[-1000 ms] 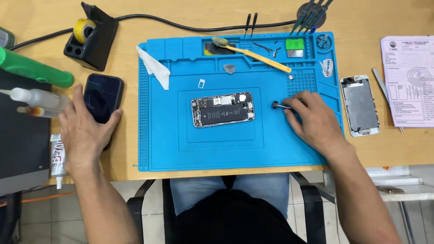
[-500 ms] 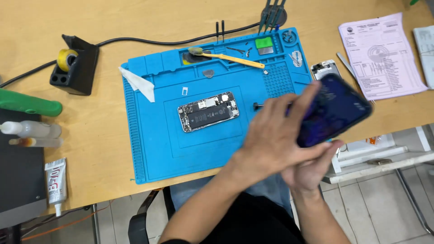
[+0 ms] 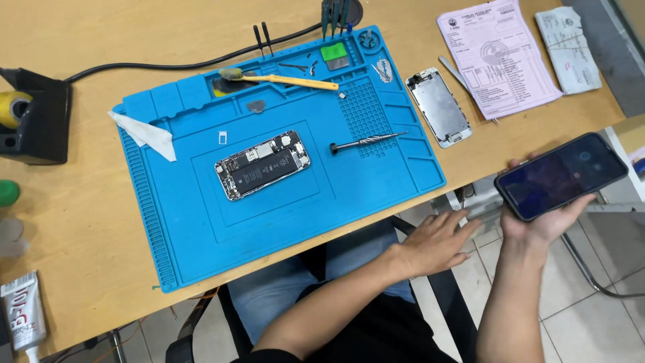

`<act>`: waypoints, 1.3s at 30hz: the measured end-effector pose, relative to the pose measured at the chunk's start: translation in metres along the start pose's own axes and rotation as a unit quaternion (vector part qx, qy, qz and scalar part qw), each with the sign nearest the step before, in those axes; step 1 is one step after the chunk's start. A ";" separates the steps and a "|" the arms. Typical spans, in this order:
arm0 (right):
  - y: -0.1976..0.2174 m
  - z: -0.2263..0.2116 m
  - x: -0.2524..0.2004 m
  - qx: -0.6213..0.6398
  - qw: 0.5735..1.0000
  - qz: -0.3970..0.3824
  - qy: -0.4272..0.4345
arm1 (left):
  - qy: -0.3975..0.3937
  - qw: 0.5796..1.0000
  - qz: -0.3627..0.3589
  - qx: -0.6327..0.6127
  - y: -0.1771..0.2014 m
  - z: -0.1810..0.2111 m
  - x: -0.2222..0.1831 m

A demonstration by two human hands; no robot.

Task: Assembling and disassembling internal components of a smartphone using precision tools.

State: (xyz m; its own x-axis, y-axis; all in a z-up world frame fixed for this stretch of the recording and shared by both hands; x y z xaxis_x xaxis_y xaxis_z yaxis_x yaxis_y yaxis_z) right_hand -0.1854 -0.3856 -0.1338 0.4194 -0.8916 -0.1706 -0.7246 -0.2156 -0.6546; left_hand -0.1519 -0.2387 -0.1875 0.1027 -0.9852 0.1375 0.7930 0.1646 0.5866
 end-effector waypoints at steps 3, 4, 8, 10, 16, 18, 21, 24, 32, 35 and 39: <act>0.015 -0.012 0.011 -0.008 0.999 0.041 0.009 | 0.061 0.991 -0.117 0.023 -0.034 -0.022 0.006; 0.013 -0.015 0.012 -0.009 0.998 0.061 0.017 | 0.080 0.983 -0.162 0.028 -0.039 -0.031 0.006; 0.034 -0.026 0.019 0.046 0.993 0.092 0.049 | 0.065 0.983 -0.168 0.028 -0.049 -0.028 0.006; 0.040 -0.025 0.021 0.068 0.994 0.078 0.031 | 0.051 0.984 -0.171 0.020 -0.054 -0.023 0.004; 0.079 -0.024 0.030 0.044 0.991 0.122 0.034 | 0.000 0.980 -0.196 0.046 -0.092 -0.010 -0.009; 0.056 -0.025 0.011 0.045 0.989 0.135 0.026 | -0.016 0.977 -0.207 0.050 -0.097 -0.005 -0.012; 0.051 -0.025 0.007 0.040 0.990 0.136 0.019 | -0.045 0.978 -0.199 0.046 -0.086 0.001 -0.020; 0.069 -0.028 0.015 0.006 0.990 0.138 0.010 | -0.045 0.984 -0.171 -0.007 -0.048 0.009 -0.038; 0.036 -0.025 0.019 -0.036 0.983 0.181 -0.011 | 0.137 0.974 -0.110 -0.142 0.057 -0.034 -0.128; 0.035 -0.018 0.022 -0.038 0.978 0.202 -0.037 | 0.251 0.947 -0.108 -0.167 0.069 -0.056 -0.178; 0.036 -0.017 0.023 -0.076 0.969 0.232 -0.040 | 0.389 0.900 -0.118 -0.157 0.063 -0.084 -0.237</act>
State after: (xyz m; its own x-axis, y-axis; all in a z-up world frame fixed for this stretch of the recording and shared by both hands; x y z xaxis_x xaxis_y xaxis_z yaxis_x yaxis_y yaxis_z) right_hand -0.2113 -0.4205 -0.1491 0.0660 -0.8742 -0.4810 -0.9146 0.1397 -0.3795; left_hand -0.0763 0.0007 -0.2502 0.2023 -0.7463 -0.6341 0.9659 0.0453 0.2548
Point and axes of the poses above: each hand's wrist, its own x-axis towards the middle knuckle, its own y-axis out of the back of the hand, z = x × y, the point moved 8 cm from there along x, towards the middle knuckle, and after that the axes turned 1 degree about -x, right-handed, at the moved point
